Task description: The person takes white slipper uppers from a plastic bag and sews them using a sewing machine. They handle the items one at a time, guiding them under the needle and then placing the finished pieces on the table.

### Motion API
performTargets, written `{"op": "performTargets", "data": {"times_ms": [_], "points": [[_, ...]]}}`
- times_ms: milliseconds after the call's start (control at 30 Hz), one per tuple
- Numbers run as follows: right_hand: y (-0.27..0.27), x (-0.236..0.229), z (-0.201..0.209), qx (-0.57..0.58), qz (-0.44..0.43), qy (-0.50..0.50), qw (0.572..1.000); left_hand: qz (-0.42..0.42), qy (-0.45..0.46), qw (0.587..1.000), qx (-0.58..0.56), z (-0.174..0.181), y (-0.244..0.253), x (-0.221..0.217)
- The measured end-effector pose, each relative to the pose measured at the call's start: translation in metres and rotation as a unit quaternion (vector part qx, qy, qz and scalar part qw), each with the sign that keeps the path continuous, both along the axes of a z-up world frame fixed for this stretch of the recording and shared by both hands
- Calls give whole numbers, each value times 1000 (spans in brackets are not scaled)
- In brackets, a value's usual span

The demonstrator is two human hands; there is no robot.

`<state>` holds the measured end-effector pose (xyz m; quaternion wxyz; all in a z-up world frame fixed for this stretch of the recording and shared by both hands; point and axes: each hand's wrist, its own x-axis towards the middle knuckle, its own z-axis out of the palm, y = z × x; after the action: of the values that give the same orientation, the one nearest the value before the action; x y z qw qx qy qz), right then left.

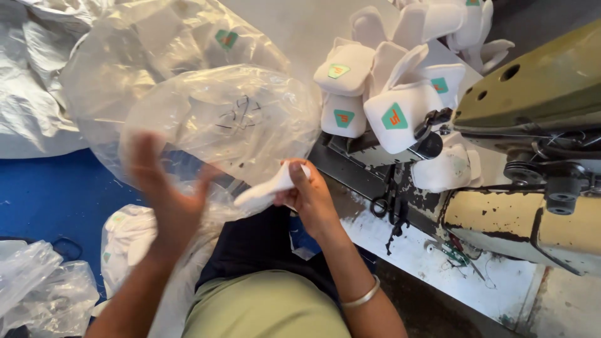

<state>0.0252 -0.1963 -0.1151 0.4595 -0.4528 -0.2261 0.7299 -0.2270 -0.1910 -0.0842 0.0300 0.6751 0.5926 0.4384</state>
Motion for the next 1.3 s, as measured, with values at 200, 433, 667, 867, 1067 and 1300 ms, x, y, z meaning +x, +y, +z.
{"op": "performTargets", "data": {"times_ms": [200,433,667,867,1067,1300], "points": [[38,-52,30,108,97,-112,983,27,-170,977,-125,-65,50,-121],[84,-93,38,232,170,-301,909,-76,-454,865,-200,-13,33,-81],[99,-91,-12,197,290,-269,897,-247,-691,642,-223,-40,21,-68],[88,-88,1,122,247,-228,934,-246,-759,567,-206,-21,19,-70],[100,-51,-3,200,61,-338,918,-186,-654,718,-152,31,20,-78],[95,-68,95,45,176,-505,844,-132,-680,676,-250,29,30,-75]]}}
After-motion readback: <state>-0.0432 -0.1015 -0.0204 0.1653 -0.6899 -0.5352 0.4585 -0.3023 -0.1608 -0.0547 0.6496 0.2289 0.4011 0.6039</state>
